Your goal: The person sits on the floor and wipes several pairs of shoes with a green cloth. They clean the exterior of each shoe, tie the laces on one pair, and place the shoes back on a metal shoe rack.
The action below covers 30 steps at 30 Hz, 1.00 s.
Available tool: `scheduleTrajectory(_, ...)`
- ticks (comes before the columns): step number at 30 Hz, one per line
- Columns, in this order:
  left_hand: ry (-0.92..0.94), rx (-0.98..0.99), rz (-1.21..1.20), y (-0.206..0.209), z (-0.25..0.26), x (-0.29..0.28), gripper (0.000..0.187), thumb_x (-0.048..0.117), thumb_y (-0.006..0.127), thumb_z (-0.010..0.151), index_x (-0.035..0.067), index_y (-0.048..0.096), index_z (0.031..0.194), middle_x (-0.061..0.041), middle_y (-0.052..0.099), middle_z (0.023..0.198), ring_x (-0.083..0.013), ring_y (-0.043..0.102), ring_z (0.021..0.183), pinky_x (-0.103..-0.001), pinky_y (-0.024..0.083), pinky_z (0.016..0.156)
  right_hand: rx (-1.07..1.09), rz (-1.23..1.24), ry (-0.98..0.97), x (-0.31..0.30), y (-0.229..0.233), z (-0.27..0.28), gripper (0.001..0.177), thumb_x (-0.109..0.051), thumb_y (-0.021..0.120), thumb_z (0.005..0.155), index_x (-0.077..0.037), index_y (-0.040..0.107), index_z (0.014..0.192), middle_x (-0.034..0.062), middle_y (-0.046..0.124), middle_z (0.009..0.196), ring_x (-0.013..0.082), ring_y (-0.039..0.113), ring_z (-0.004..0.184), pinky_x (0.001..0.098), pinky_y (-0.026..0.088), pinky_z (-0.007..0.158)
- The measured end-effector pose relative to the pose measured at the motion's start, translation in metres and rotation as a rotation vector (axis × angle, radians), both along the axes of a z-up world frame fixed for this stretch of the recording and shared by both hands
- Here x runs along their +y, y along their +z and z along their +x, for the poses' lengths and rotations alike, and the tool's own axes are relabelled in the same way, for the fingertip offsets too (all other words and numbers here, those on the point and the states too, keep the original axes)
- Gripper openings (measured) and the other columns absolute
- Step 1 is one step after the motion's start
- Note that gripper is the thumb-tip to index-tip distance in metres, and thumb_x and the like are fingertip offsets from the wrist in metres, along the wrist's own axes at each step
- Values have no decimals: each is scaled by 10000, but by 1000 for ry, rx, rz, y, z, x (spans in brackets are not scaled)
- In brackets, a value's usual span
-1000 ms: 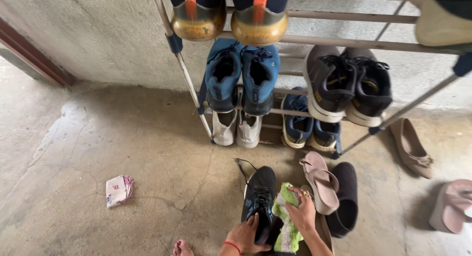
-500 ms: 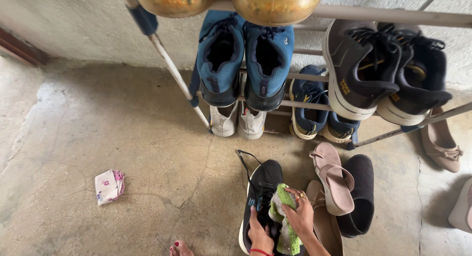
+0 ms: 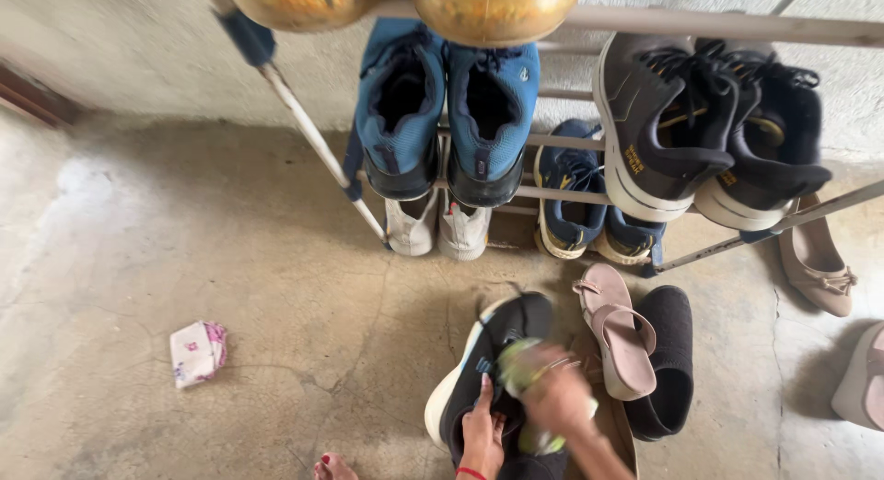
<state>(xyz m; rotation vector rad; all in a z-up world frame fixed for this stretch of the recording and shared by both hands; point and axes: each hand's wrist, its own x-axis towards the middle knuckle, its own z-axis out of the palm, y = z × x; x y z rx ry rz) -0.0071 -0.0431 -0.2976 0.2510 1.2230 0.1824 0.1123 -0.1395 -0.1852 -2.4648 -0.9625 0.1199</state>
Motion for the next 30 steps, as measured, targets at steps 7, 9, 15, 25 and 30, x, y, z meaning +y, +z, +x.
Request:
scheduleTrajectory(7, -9, -176, 124, 75, 10, -1, 469, 394, 856, 859, -10, 651, 982, -70, 630, 878, -197, 577, 782, -382, 479, 775, -366, 265, 77, -12, 76, 14, 306, -144, 671, 711, -242, 623, 996, 127, 668, 1250, 339, 650, 1130, 443, 552, 933)
scheduleTrajectory(9, 17, -222, 91, 88, 15, -4, 508, 406, 860, 857, -20, 648, 1037, -91, 629, 937, -222, 570, 839, -396, 468, 817, -401, 251, 256, -6, 91, 13, 238, -158, 664, 744, -239, 627, 964, 112, 683, 1257, 328, 656, 1150, 440, 559, 962)
scheduleTrajectory(15, 75, -209, -66, 134, -8, -24, 635, 453, 799, 836, 62, 649, 1314, -69, 672, 1181, -219, 630, 1059, -359, 471, 954, -77, 71, -390, -35, 151, 39, 602, -103, 661, 748, -249, 659, 1332, 129, 577, 1347, 381, 613, 1115, 475, 576, 838)
scheduleTrajectory(25, 24, -121, -196, 83, -10, -76, 731, 492, 803, 823, 124, 597, 1420, -59, 642, 1301, -213, 613, 1126, -357, 467, 976, 129, -690, -524, -123, 157, 15, 652, -245, 820, 702, -372, 668, 1323, 154, 322, 1578, 384, 479, 1305, 389, 557, 930)
scheduleTrajectory(30, -37, -182, -201, 58, -5, -103, 747, 518, 722, 872, 30, 564, 1415, -155, 639, 1393, -290, 617, 1270, -405, 499, 1052, 461, -432, -400, -125, 48, 0, 488, -475, 592, 958, -201, 629, 1361, 145, 704, 1289, 246, 768, 978, 386, 620, 903)
